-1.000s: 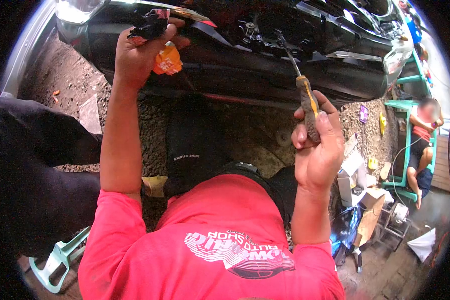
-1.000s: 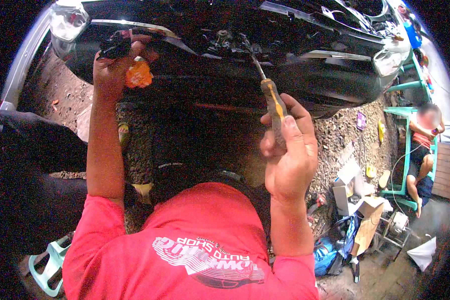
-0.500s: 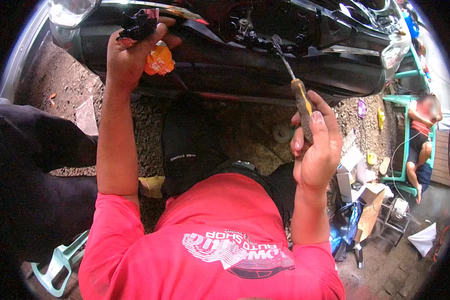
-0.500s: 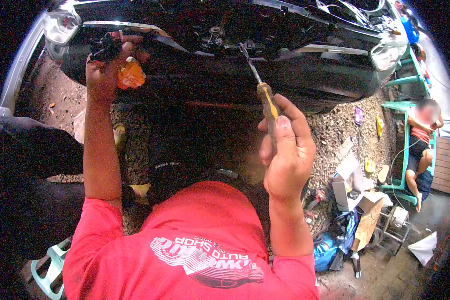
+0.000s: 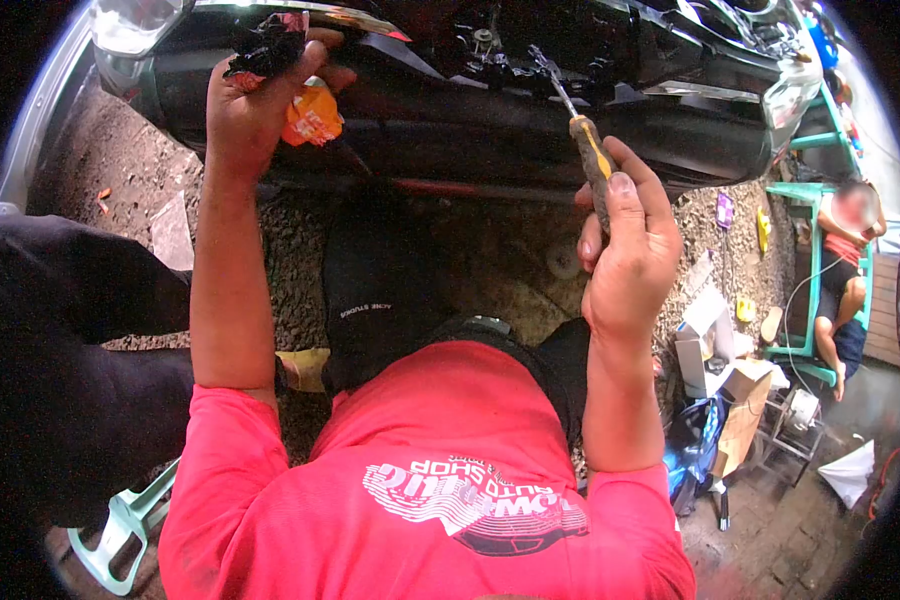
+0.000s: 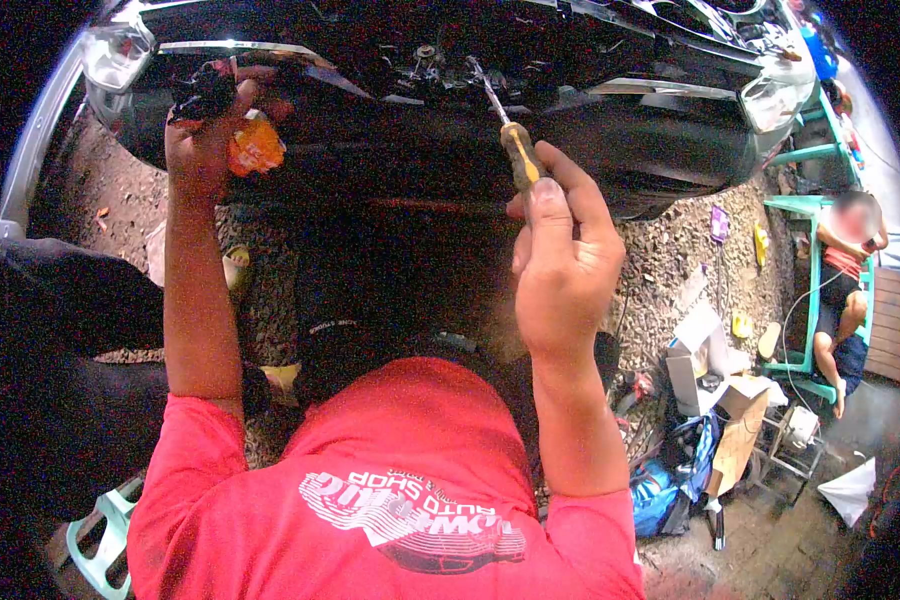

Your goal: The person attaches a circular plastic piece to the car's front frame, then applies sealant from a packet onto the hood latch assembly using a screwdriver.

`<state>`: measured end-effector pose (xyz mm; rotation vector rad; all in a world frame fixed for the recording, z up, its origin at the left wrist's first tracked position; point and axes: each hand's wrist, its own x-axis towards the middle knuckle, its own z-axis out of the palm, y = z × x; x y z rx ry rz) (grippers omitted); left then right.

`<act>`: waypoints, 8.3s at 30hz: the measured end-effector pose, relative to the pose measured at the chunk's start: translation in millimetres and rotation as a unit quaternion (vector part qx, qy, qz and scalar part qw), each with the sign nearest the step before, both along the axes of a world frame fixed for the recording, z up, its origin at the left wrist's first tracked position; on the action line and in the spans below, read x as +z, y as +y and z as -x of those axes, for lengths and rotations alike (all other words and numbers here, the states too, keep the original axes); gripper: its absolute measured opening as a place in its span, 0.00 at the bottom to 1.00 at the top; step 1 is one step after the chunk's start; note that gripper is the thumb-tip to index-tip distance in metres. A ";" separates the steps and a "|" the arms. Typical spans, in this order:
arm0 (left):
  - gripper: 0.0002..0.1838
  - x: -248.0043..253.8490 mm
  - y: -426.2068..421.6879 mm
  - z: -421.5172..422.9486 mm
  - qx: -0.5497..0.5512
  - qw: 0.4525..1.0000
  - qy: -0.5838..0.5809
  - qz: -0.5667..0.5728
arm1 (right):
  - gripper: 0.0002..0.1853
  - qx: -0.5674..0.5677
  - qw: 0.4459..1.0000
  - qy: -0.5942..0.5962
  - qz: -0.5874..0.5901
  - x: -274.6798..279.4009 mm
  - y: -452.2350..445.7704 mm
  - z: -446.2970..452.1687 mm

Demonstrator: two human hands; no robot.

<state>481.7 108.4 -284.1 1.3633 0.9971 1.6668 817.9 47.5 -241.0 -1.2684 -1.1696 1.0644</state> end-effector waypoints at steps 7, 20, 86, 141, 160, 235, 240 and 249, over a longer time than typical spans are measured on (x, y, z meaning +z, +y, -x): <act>0.13 1.6 -0.9 0.6 -0.003 1.000 0.005 0.006 | 0.18 0.015 0.969 -0.204 -0.135 -5.8 -8.2 -8.4; 0.13 1.2 0.4 3.3 -0.011 1.000 0.012 0.001 | 0.18 0.017 0.911 -0.332 -0.245 -6.3 -13.7 -15.2; 0.10 5.4 -4.4 2.0 0.031 0.997 0.032 0.057 | 0.30 0.046 0.848 -0.465 -0.249 14.7 -38.4 -23.1; 0.23 44.3 -71.9 -86.5 -0.197 0.949 0.111 0.218 | 0.22 0.225 0.971 0.056 0.050 34.0 -66.7 -49.3; 0.14 39.1 -45.6 -43.8 -0.084 0.982 0.000 0.166 | 0.20 0.063 0.996 0.006 -0.061 14.2 -59.6 -78.7; 0.13 13.4 1.2 1.2 -0.012 0.994 -0.039 0.101 | 0.24 0.028 0.887 -0.388 -0.247 8.4 -35.2 -32.4; 0.13 23.0 -4.0 -4.6 0.009 0.992 -0.034 0.118 | 0.26 0.004 0.883 -0.388 -0.264 11.8 -37.3 -43.8; 0.15 17.6 -3.1 -2.4 0.004 0.993 -0.039 0.109 | 0.27 -0.015 0.878 -0.389 -0.278 9.7 -35.9 -55.2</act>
